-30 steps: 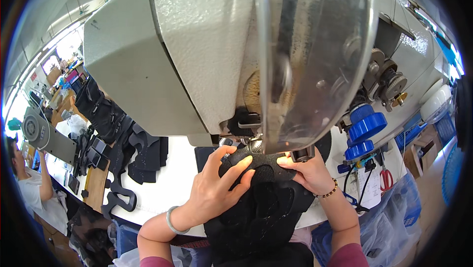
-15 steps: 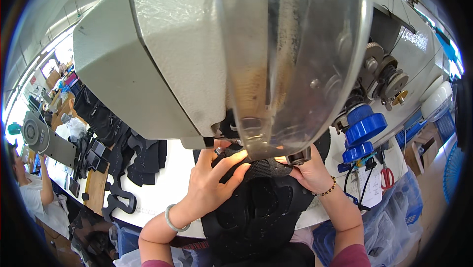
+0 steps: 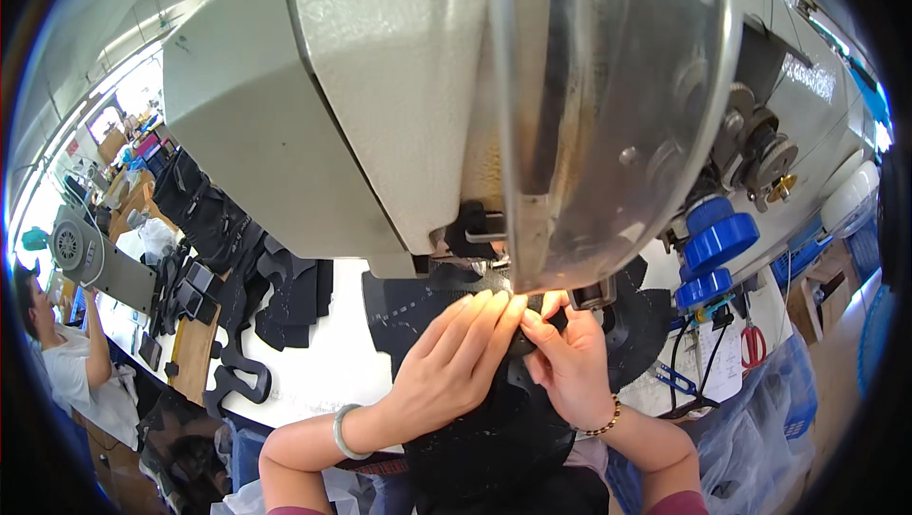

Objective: The person stitches shoe components together using a sewing machine, turns and holds the stitched pieces by hand, retrieves a needle from a small container, and adjusts the sewing machine needle with it.

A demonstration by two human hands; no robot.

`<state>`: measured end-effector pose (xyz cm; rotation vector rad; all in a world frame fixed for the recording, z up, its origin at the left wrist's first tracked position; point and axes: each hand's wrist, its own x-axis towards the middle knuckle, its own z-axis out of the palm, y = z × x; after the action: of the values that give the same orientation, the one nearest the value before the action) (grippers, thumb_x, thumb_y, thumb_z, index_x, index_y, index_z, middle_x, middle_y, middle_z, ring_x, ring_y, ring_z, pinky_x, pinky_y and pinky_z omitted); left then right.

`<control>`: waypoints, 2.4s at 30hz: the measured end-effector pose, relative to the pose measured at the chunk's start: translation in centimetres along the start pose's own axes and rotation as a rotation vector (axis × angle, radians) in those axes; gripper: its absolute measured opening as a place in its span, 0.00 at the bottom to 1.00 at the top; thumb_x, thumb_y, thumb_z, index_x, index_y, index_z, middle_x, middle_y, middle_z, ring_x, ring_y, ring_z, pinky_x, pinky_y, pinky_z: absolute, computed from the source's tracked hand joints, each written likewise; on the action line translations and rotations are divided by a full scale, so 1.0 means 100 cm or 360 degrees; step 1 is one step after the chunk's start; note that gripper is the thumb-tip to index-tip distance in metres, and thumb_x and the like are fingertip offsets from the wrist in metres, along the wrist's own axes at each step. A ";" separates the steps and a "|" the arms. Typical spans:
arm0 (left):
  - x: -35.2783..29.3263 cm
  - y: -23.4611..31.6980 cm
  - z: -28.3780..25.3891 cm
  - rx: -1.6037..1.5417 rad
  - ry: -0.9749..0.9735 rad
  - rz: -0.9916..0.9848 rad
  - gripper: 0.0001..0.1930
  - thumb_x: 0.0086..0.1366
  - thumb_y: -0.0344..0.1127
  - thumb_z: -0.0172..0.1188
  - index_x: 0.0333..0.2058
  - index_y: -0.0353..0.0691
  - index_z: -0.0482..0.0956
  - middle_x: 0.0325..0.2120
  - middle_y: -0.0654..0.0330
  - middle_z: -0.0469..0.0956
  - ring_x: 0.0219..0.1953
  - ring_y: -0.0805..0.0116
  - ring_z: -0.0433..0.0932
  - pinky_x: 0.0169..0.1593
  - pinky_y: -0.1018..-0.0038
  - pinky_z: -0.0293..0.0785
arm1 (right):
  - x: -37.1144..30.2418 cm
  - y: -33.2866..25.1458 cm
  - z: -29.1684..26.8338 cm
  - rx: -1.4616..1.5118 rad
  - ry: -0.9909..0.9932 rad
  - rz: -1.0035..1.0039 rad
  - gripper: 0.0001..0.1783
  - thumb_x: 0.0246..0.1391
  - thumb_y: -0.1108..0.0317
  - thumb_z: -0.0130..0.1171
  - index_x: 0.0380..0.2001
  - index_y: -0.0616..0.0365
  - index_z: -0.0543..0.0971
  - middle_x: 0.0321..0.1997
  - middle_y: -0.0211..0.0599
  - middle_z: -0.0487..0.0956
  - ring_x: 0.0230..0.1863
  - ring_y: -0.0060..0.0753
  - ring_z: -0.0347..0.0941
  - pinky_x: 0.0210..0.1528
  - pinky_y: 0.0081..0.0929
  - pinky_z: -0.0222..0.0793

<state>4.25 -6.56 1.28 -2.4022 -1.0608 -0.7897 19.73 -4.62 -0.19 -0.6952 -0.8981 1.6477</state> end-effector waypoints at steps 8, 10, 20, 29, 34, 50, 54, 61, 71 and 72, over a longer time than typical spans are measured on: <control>0.000 -0.015 0.001 0.0209 0.0114 0.0196 0.23 0.42 0.29 0.54 0.41 0.26 0.75 0.38 0.53 0.72 0.42 0.61 0.73 0.49 0.70 0.73 | -0.027 0.010 0.009 0.0166 -0.0262 0.0082 0.16 0.59 0.74 0.45 0.49 0.61 0.56 0.32 0.45 0.72 0.23 0.27 0.73 0.22 0.17 0.69; -0.002 -0.020 0.000 0.0213 0.0126 0.0278 0.23 0.42 0.29 0.55 0.41 0.28 0.76 0.38 0.56 0.72 0.42 0.63 0.74 0.49 0.71 0.74 | -0.041 -0.005 0.003 0.0236 -0.0392 0.0220 0.22 0.59 0.76 0.44 0.54 0.61 0.52 0.39 0.49 0.72 0.27 0.33 0.75 0.25 0.20 0.72; 0.006 -0.023 -0.005 0.0266 0.0035 0.0414 0.19 0.46 0.26 0.59 0.40 0.29 0.77 0.36 0.58 0.72 0.41 0.64 0.74 0.48 0.74 0.74 | -0.048 -0.061 -0.040 -0.0513 -0.0267 -0.0125 0.07 0.55 0.80 0.48 0.38 0.65 0.67 0.37 0.40 0.74 0.31 0.23 0.73 0.31 0.17 0.70; 0.001 -0.033 -0.002 0.0143 0.0097 0.0340 0.21 0.42 0.26 0.58 0.41 0.31 0.77 0.37 0.60 0.72 0.42 0.65 0.73 0.46 0.75 0.75 | 0.007 -0.042 -0.063 -0.1776 0.0037 -0.1033 0.10 0.48 0.71 0.58 0.33 0.61 0.70 0.45 0.39 0.69 0.48 0.34 0.65 0.53 0.26 0.57; 0.000 -0.041 -0.001 0.0073 0.0128 0.0307 0.23 0.40 0.25 0.57 0.42 0.35 0.78 0.36 0.62 0.73 0.42 0.67 0.74 0.44 0.76 0.76 | 0.004 -0.040 -0.066 -0.1322 -0.0242 -0.0521 0.07 0.51 0.69 0.57 0.31 0.61 0.72 0.34 0.29 0.69 0.39 0.21 0.64 0.45 0.19 0.59; -0.016 -0.025 0.009 -0.0465 0.0449 -0.0429 0.20 0.44 0.13 0.51 0.37 0.34 0.78 0.35 0.55 0.75 0.39 0.58 0.76 0.41 0.70 0.74 | 0.005 -0.049 -0.085 -0.1370 -0.0627 -0.0219 0.10 0.40 0.67 0.67 0.24 0.56 0.75 0.31 0.29 0.66 0.40 0.24 0.63 0.47 0.21 0.55; -0.038 -0.001 0.016 -0.0566 0.0188 -0.0715 0.08 0.49 0.25 0.59 0.31 0.34 0.77 0.31 0.53 0.74 0.34 0.56 0.72 0.40 0.69 0.67 | 0.008 -0.046 -0.088 -0.1398 -0.0644 -0.0172 0.10 0.42 0.64 0.67 0.24 0.55 0.76 0.30 0.30 0.64 0.45 0.29 0.64 0.50 0.22 0.55; 0.001 0.039 0.017 -0.1148 -0.0515 -0.0542 0.10 0.60 0.33 0.55 0.35 0.32 0.77 0.26 0.53 0.75 0.36 0.57 0.73 0.45 0.69 0.63 | 0.007 -0.043 -0.089 -0.1490 -0.0585 -0.0314 0.10 0.42 0.65 0.66 0.22 0.56 0.76 0.29 0.28 0.64 0.36 0.24 0.63 0.42 0.20 0.58; 0.006 0.049 0.028 -0.1437 -0.0511 -0.0837 0.07 0.59 0.30 0.57 0.30 0.32 0.78 0.17 0.57 0.73 0.22 0.63 0.70 0.34 0.70 0.64 | 0.000 -0.038 -0.088 -0.1517 -0.0467 -0.0571 0.09 0.40 0.69 0.67 0.20 0.55 0.75 0.29 0.28 0.68 0.37 0.24 0.64 0.56 0.26 0.54; 0.009 0.049 0.025 -0.1481 -0.0566 -0.0963 0.07 0.58 0.30 0.57 0.30 0.31 0.78 0.17 0.57 0.73 0.21 0.65 0.70 0.32 0.71 0.65 | 0.001 -0.038 -0.090 -0.1513 -0.0453 -0.0570 0.09 0.40 0.69 0.67 0.20 0.55 0.75 0.29 0.28 0.68 0.37 0.24 0.64 0.56 0.26 0.54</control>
<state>9.30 -7.82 -0.72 -3.0768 -1.9513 -1.3030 28.99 -2.12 -1.90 -0.8572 -1.9322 0.9484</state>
